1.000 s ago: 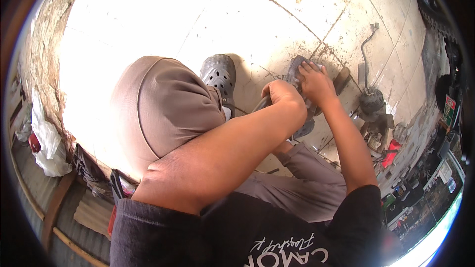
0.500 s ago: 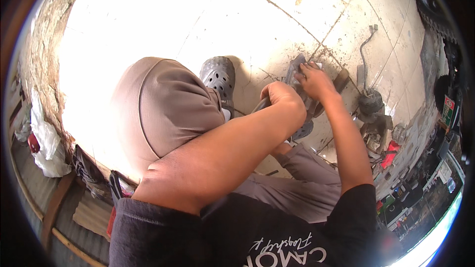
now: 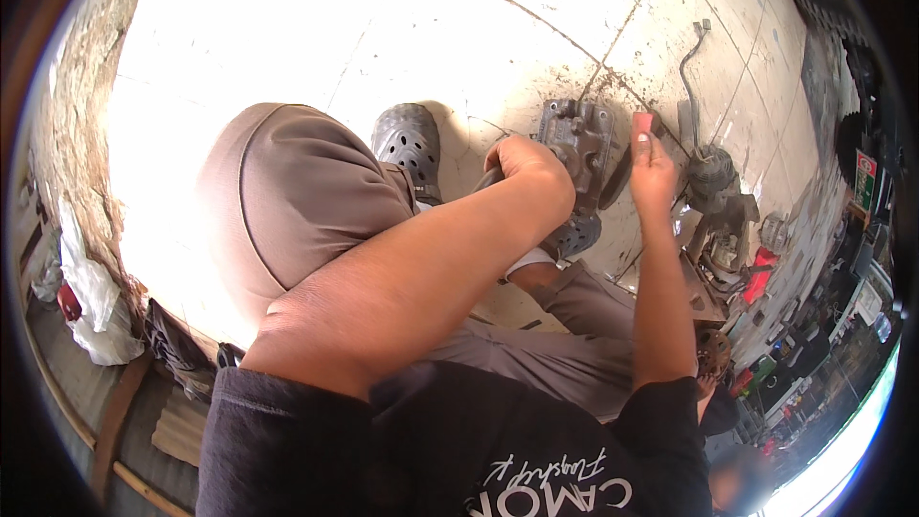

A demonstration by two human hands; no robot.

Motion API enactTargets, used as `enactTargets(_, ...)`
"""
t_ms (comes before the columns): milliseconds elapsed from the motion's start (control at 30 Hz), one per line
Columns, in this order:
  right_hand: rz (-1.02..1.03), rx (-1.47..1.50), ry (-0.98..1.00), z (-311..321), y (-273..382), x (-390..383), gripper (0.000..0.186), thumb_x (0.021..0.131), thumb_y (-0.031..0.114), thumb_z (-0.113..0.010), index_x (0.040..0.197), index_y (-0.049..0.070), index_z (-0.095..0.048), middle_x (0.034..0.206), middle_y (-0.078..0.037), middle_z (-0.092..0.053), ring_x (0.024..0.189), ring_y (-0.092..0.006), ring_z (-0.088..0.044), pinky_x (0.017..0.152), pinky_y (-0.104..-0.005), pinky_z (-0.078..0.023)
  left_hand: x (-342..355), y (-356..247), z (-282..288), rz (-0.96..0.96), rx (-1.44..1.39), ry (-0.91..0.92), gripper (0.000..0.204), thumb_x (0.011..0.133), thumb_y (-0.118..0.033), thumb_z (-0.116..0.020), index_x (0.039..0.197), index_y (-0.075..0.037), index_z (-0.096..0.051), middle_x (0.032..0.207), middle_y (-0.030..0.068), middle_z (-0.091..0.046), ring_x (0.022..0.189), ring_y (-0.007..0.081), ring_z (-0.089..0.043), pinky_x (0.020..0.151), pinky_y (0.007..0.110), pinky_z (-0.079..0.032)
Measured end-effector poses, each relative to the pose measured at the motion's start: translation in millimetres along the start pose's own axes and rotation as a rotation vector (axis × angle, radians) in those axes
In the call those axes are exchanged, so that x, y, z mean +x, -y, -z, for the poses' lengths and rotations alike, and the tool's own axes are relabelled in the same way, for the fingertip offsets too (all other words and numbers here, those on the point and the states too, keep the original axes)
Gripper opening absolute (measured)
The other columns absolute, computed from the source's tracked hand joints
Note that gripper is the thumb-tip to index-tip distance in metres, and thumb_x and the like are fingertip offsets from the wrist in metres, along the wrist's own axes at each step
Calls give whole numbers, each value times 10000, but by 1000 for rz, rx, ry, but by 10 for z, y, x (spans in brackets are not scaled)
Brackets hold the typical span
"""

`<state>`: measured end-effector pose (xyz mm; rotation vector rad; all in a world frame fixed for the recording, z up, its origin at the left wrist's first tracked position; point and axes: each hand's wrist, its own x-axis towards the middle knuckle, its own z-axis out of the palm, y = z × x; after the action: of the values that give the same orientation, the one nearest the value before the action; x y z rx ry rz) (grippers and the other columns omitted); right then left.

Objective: The person sits on the floor and uses a hammer and a metal rod to strike and adjust a mechanical component. They then use a wrench to tighten bolts on the part and a brush to clean debris from the surface.

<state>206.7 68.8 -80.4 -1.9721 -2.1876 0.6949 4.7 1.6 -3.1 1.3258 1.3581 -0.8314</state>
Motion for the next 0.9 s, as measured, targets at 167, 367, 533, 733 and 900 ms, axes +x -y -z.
enactTargets(167,8,194,-25,-259,60,-272,409,986,323,-470,1239,30,-604,1115,-222,-655,1041,-350,-637,889,-381,-483,-75,3,41,-52,81,26,347,791,-181,-726,1133,-132,-698,1139,31,-676,981,206,-676,757,381,-562)
enactTargets(367,65,178,-19,-358,185,-383,349,984,273,-487,1251,86,-611,1157,-175,-654,1078,-330,-622,895,-369,-482,-34,-34,-25,-44,138,-2,332,799,-193,-721,1127,-147,-705,1140,14,-677,996,194,-669,757,360,-553)
enactTargets(533,260,-250,99,-547,71,-433,409,990,368,-438,1321,164,-564,1342,-89,-562,1344,-361,-387,1092,-525,-276,-5,-18,-70,-76,152,-47,329,798,-203,-718,1123,-155,-706,1127,12,-680,999,179,-665,754,352,-548)
enactTargets(733,127,-384,335,-613,166,-222,575,993,505,-278,1442,172,-409,1517,-45,-356,1441,-361,-179,1154,-564,-100,-27,-30,-60,-75,134,-17,340,791,-210,-726,1125,-148,-703,1117,9,-684,984,190,-672,746,363,-552)
enactTargets(900,101,-430,396,-591,257,-317,601,997,497,-244,1471,143,-350,1535,-41,-321,1445,-364,-159,1151,-579,-84,15,-11,-69,-32,109,-42,338,790,-218,-729,1121,-150,-705,1117,14,-686,972,197,-677,734,368,-556)
